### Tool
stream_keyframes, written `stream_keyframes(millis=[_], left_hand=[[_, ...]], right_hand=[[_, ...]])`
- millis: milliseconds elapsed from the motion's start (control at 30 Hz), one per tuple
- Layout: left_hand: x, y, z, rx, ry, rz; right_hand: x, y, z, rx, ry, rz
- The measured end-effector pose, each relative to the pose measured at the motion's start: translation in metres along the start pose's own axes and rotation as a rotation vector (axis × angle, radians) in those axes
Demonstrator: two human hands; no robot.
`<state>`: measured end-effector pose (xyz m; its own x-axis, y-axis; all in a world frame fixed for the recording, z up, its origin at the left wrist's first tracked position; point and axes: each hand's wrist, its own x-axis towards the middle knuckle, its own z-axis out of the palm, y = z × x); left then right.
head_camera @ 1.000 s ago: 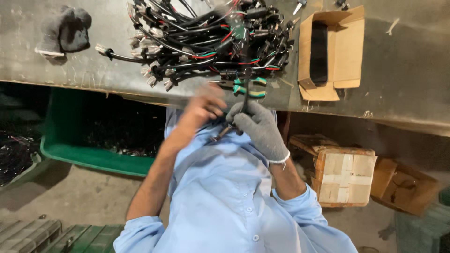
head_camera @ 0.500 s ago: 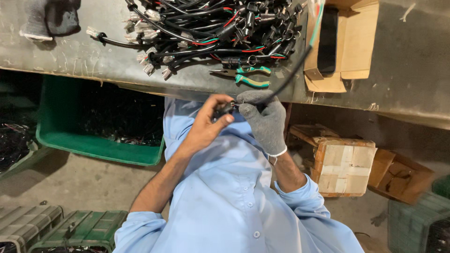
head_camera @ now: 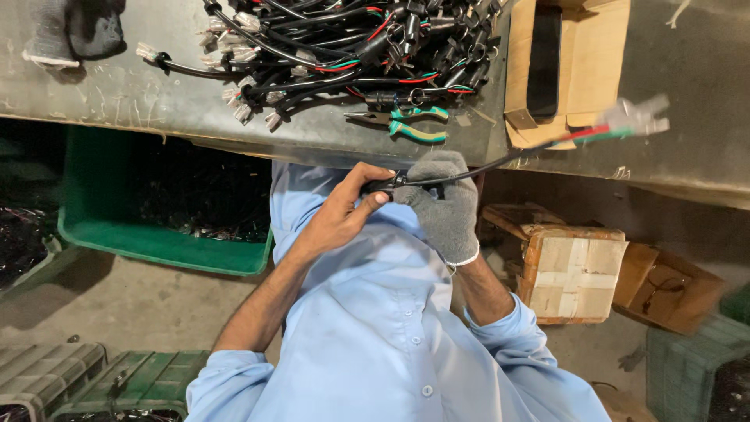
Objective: The person sits at a workbench processing wire harnesses. They pick up a cable from a pile, strip and separate the colored wires at the end, twist the strands, and use pliers to work on the connector, placing finished cables back on the table.
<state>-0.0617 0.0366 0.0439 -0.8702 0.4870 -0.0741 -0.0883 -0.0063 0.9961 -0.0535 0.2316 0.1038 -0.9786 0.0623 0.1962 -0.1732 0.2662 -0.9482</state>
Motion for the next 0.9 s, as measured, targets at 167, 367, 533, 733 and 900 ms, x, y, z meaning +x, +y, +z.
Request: stream_keyframes(millis=[167, 367, 533, 733, 900], left_hand=[[0.008, -0.018, -0.009, -0.375, -0.166, -0.174], [0.006, -0.030, 0.012, -0.113, -0.075, 0.032], [0.014, -0.049, 0.006, -0.177, -0.193, -0.126], [0.002, -0.057, 0.026, -0.141, 0.007, -0.054], [-0.010, -0.047, 0.027, -0.089, 0.123, -0.026]], right_hand=[[-0.003, -0.001, -0.005, -0.151, -0.195, 0.078], [-0.022, 0.028, 0.006, -0.168, -0.045, 0.406], [-0.030, 0.066, 0.008, 0.051, -0.125, 0.471], [-0.032, 0.079, 0.010, -0.053, -0.156, 0.521], [-0.019, 0.052, 0.017, -0.065, -0.194, 0.538]])
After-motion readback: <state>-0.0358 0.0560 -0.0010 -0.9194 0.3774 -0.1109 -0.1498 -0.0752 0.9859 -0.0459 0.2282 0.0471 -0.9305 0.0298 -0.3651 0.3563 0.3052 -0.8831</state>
